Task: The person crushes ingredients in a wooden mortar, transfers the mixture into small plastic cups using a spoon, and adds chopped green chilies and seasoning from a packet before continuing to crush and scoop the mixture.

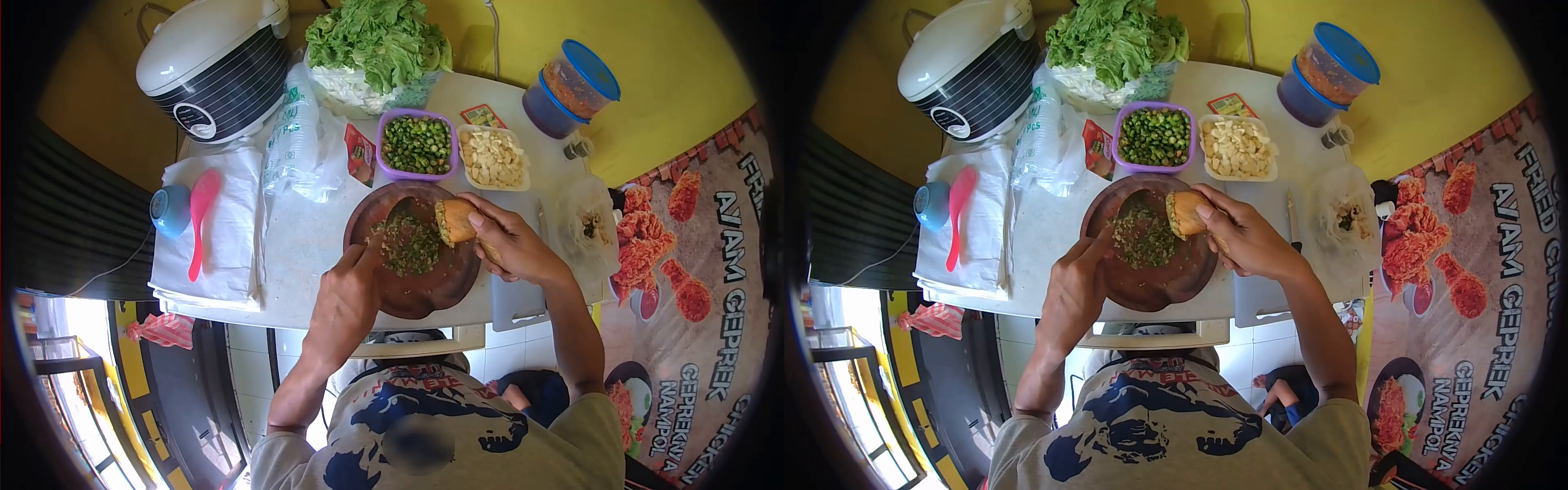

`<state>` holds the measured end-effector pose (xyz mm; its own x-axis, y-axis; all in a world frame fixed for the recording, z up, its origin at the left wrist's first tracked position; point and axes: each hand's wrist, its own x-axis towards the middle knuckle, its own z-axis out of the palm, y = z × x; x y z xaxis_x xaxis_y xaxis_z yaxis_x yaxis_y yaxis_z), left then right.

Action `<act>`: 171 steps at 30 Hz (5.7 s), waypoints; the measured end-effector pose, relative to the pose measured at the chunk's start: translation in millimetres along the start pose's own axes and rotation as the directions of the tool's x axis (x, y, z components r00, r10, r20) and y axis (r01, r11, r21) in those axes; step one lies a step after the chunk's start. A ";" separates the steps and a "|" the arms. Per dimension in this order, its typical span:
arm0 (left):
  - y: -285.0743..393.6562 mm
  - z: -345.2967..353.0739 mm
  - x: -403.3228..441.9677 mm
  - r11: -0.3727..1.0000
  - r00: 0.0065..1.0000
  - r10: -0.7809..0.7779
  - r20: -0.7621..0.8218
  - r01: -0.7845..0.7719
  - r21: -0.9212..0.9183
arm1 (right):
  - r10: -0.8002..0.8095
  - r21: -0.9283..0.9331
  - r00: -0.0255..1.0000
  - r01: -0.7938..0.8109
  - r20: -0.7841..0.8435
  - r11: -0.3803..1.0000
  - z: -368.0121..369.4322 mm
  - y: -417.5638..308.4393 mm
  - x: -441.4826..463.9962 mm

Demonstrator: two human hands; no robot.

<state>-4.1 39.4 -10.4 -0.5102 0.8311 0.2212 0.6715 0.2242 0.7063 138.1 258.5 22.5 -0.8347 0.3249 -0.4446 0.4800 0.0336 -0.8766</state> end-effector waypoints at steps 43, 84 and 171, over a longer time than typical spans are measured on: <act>19.3 -12.0 -37.3 0.990 0.994 -0.108 0.002 0.108 -0.087 | -0.225 -0.494 0.965 0.261 0.131 0.829 -5.6 -16.5 39.9; 6.3 -21.6 -33.9 0.975 0.977 -0.209 -0.052 0.204 -0.091 | -0.199 -0.840 0.976 0.182 0.090 0.512 49.9 -34.0 6.6; -0.6 -30.5 -27.2 0.974 0.973 -0.226 0.049 0.227 -0.002 | -0.239 -0.885 0.965 0.198 0.102 0.421 65.1 -41.1 24.2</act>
<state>-7.1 1.1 3.7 -0.6220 0.7827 0.0224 0.5372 0.4057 0.7395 80.6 203.5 35.7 -0.9485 0.2090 -0.2382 0.2755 0.9153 -0.2939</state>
